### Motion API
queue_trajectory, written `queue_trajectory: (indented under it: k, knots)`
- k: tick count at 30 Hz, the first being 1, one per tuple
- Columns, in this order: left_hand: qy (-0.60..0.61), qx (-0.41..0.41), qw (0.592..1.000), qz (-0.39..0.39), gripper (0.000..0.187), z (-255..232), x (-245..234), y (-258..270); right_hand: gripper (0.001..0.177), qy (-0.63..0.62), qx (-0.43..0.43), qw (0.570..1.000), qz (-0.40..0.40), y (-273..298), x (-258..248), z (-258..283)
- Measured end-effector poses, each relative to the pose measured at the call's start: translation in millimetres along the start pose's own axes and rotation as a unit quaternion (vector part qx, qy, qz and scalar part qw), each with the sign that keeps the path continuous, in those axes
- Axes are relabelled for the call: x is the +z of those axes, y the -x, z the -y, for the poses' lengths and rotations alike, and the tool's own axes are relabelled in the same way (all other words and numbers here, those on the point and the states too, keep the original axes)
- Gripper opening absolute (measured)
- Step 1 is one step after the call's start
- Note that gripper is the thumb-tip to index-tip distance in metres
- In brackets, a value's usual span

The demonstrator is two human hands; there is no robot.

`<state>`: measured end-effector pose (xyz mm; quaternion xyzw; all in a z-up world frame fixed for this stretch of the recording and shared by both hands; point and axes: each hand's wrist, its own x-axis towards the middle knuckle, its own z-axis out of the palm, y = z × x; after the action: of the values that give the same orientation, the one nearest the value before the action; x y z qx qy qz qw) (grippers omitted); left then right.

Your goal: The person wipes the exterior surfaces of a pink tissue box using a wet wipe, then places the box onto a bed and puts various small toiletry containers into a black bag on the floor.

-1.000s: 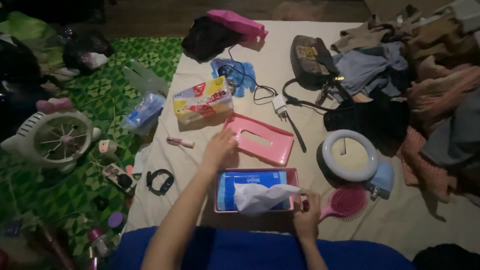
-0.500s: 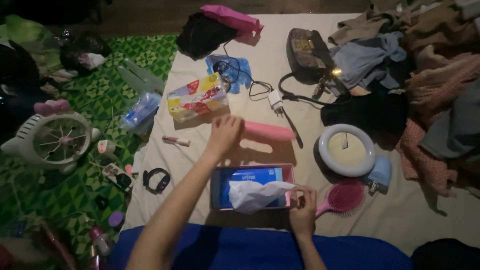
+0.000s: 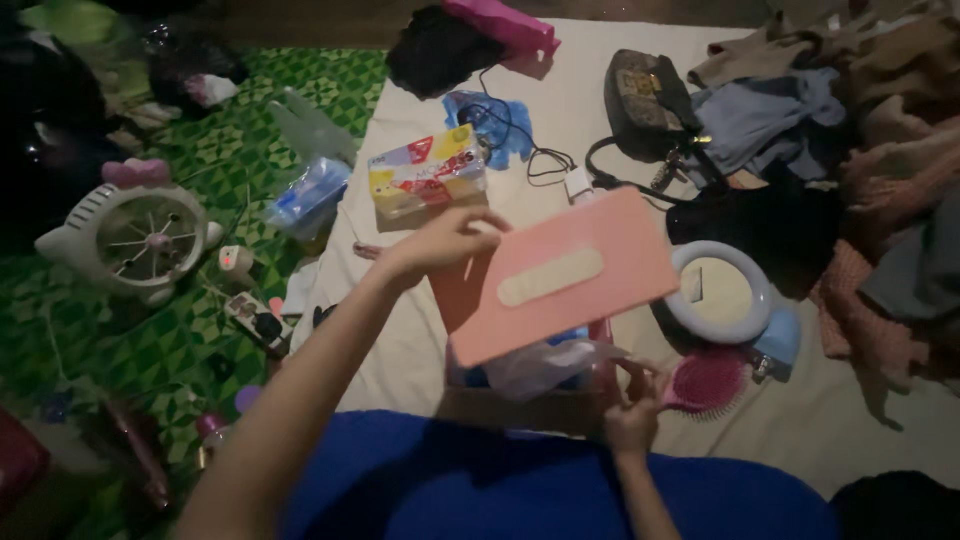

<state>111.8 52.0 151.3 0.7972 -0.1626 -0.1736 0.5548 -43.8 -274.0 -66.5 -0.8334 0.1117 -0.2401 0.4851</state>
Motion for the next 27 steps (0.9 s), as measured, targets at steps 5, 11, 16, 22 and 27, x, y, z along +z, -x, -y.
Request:
queue_trajectory:
  k: [5,11,16,22,27]
  knots:
    - [0.001,0.068,0.998,0.008,0.035,34.0,7.4,16.1,0.022,0.022,-0.215,0.976,0.034,21.5,-19.9,21.9]
    - [0.023,-0.023,0.999,0.005,0.037,48.8,8.6,26.1,0.055,0.318,-0.243,0.908,0.123,9.6,-3.0,18.2]
    - [0.026,-0.066,0.997,-0.011,0.038,54.4,-2.2,33.1,0.037,0.143,-0.144,0.977,0.071,4.6,-20.0,29.9]
    - [0.045,-0.072,0.996,-0.042,0.039,65.4,-12.1,42.5,0.049,-0.121,-0.258,0.941,-0.182,5.5,-131.2,68.6]
    - [0.2,-0.046,0.978,0.028,0.04,69.2,14.2,45.6,0.046,-0.018,-0.226,0.939,-0.258,-6.6,-208.8,94.7]
